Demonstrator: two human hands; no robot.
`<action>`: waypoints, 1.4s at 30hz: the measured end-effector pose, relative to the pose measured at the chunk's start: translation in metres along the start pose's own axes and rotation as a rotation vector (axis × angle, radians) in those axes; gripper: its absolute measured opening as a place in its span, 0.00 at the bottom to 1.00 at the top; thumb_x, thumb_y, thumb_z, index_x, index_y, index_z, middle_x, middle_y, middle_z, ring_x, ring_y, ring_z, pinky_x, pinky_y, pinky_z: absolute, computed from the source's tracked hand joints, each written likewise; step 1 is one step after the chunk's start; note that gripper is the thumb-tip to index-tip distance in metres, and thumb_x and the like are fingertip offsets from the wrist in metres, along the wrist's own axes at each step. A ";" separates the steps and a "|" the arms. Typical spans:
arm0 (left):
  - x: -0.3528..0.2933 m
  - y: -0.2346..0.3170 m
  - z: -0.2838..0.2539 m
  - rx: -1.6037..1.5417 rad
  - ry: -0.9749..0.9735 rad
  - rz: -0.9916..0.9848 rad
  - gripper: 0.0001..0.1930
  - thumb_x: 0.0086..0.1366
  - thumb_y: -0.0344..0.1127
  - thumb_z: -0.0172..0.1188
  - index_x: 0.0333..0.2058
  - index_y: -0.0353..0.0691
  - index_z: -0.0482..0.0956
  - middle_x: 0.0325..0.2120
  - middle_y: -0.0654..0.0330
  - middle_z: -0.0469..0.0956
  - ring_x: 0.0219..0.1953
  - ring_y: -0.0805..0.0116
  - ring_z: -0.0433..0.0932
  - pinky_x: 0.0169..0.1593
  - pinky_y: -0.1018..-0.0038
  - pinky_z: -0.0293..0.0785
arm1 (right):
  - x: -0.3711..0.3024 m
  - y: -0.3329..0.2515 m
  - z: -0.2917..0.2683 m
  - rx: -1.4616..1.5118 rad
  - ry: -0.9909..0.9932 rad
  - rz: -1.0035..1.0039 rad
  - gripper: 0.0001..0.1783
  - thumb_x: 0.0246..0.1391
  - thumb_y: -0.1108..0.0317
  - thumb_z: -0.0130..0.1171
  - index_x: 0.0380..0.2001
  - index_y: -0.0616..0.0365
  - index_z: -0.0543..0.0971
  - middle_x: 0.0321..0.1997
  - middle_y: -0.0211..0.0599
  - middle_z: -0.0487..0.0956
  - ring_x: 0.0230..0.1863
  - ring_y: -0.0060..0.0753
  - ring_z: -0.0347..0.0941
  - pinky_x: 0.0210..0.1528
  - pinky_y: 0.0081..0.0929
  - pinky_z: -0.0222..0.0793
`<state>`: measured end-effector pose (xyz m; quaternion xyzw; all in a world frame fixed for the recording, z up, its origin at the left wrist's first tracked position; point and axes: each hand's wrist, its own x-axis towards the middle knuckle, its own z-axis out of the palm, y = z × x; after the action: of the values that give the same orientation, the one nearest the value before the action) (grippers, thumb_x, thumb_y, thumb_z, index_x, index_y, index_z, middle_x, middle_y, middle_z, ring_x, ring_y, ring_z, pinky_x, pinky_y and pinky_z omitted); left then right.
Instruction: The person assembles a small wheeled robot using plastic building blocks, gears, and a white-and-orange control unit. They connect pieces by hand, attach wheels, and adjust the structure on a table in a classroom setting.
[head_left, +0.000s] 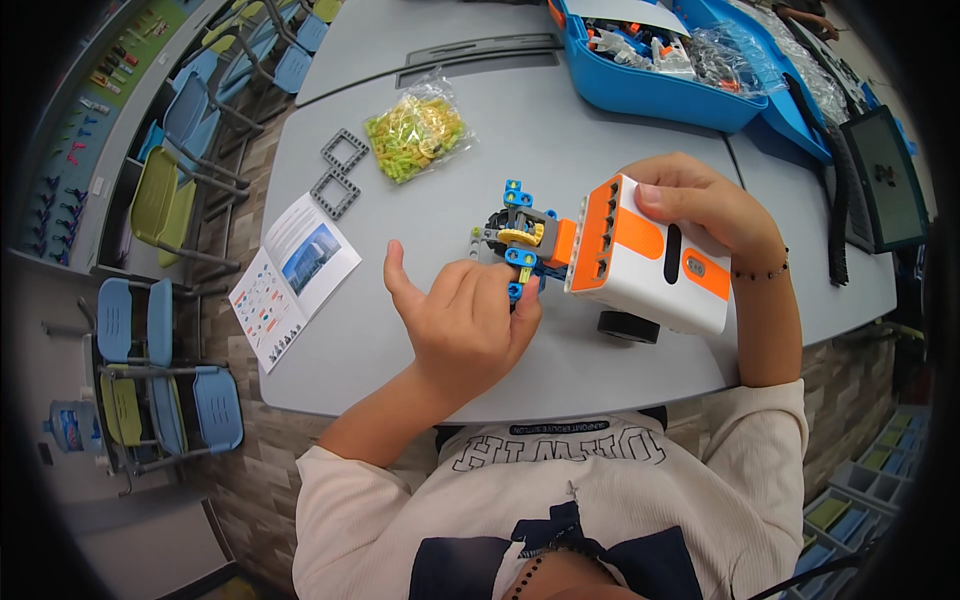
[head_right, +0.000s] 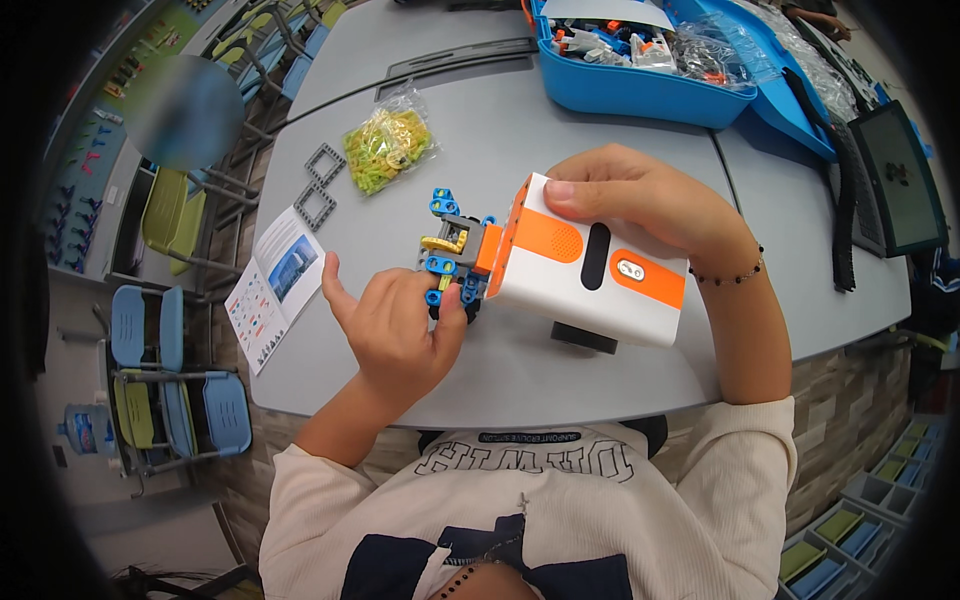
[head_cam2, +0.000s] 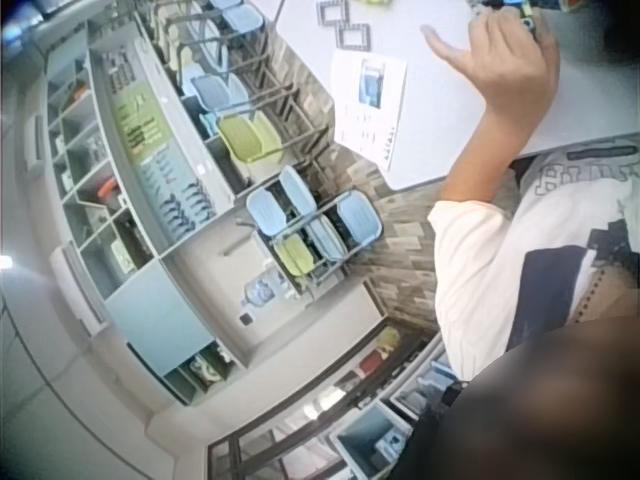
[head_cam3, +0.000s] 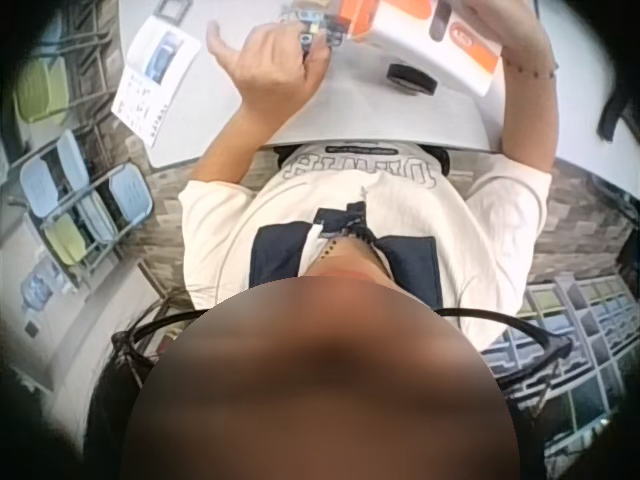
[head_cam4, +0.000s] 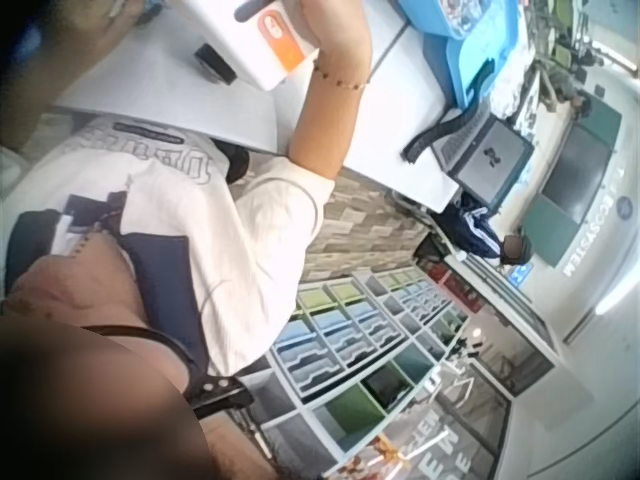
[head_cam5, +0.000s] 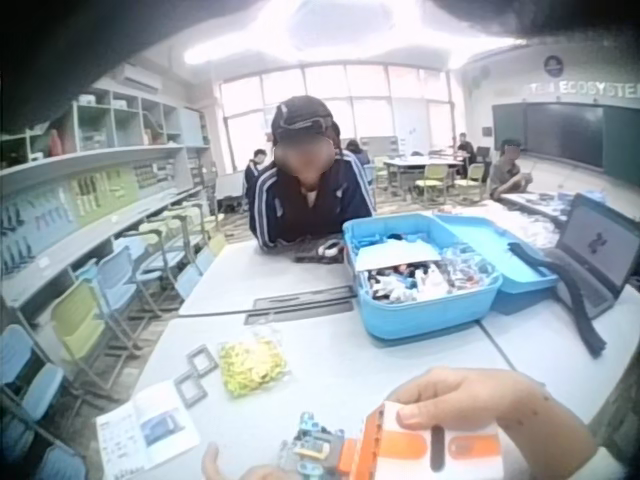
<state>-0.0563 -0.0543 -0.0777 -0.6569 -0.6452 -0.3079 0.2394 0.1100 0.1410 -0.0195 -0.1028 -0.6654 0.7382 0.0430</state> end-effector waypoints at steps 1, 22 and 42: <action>0.000 0.000 0.000 0.011 -0.006 -0.001 0.09 0.55 0.35 0.61 0.23 0.40 0.71 0.18 0.65 0.69 0.23 0.70 0.71 0.57 0.35 0.46 | 0.000 0.001 0.002 -0.037 0.036 0.006 0.24 0.61 0.55 0.53 0.35 0.72 0.76 0.30 0.32 0.76 0.32 0.17 0.68 0.36 0.16 0.65; -0.019 -0.019 0.012 -0.762 0.003 -0.309 0.13 0.56 0.28 0.66 0.39 0.39 0.75 0.31 0.63 0.79 0.30 0.72 0.78 0.63 0.44 0.50 | 0.000 0.010 0.009 -0.161 0.184 0.051 0.25 0.60 0.48 0.52 0.29 0.64 0.75 0.20 0.21 0.71 0.17 0.08 0.60 0.14 0.12 0.54; -0.008 -0.028 0.000 -0.819 -0.022 -0.114 0.15 0.48 0.24 0.70 0.36 0.40 0.80 0.22 0.65 0.77 0.26 0.70 0.75 0.59 0.53 0.62 | -0.001 0.001 0.003 -0.069 0.060 0.058 0.22 0.62 0.56 0.52 0.33 0.71 0.77 0.29 0.30 0.76 0.30 0.14 0.66 0.34 0.15 0.65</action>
<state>-0.0837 -0.0589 -0.0857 -0.6645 -0.5072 -0.5448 -0.0663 0.1106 0.1377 -0.0197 -0.1456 -0.6855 0.7124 0.0380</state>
